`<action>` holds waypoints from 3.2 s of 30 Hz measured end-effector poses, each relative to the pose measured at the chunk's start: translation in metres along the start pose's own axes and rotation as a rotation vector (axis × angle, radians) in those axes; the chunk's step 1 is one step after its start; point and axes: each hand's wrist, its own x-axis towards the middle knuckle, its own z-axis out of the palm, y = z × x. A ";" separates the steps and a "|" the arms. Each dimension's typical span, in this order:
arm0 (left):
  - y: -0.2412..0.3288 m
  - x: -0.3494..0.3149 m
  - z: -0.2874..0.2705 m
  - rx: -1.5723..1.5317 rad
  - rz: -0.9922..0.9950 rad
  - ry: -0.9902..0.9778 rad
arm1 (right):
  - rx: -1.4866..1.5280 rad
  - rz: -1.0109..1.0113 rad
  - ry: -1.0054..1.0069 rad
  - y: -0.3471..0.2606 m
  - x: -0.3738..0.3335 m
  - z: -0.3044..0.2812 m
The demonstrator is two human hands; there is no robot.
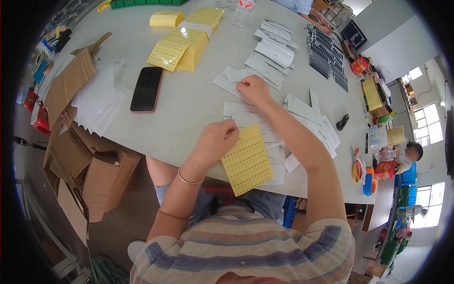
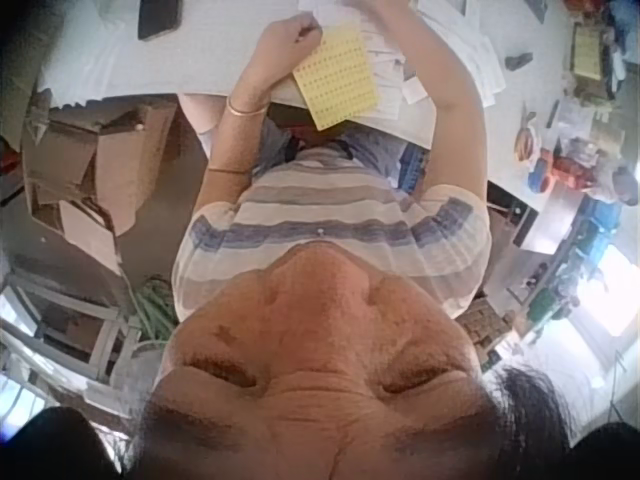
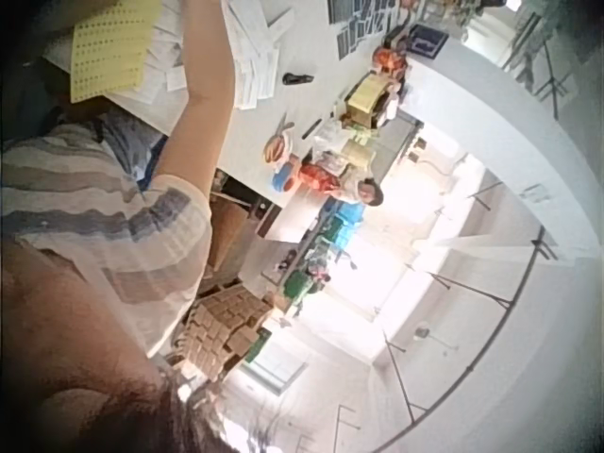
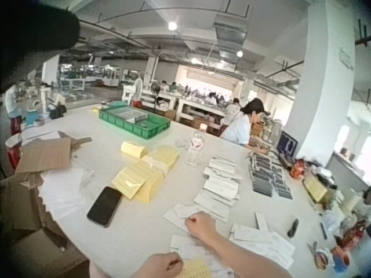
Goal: Applying labels to components and assembling them onto metal heatsinks, then packing them into a cardboard box.
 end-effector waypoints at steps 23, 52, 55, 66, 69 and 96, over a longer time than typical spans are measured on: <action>0.002 0.000 -0.003 -0.199 -0.080 0.013 | 0.283 -0.627 -0.338 0.000 -0.096 -0.056; -0.007 -0.003 -0.001 -0.094 -0.031 0.074 | -0.391 -0.401 0.109 0.025 0.059 -0.016; -0.001 -0.001 0.001 -0.083 -0.007 0.062 | -0.373 -0.563 0.158 0.047 0.063 -0.021; -0.001 0.001 0.000 -0.069 0.012 0.027 | -0.375 -0.604 -0.019 0.043 0.070 -0.036; 0.000 0.000 0.001 -0.054 0.015 0.021 | -0.451 -0.694 -0.065 0.045 0.078 -0.040; -0.001 0.000 -0.003 -0.163 -0.079 0.049 | -0.220 -1.139 -0.107 -0.009 -0.087 -0.051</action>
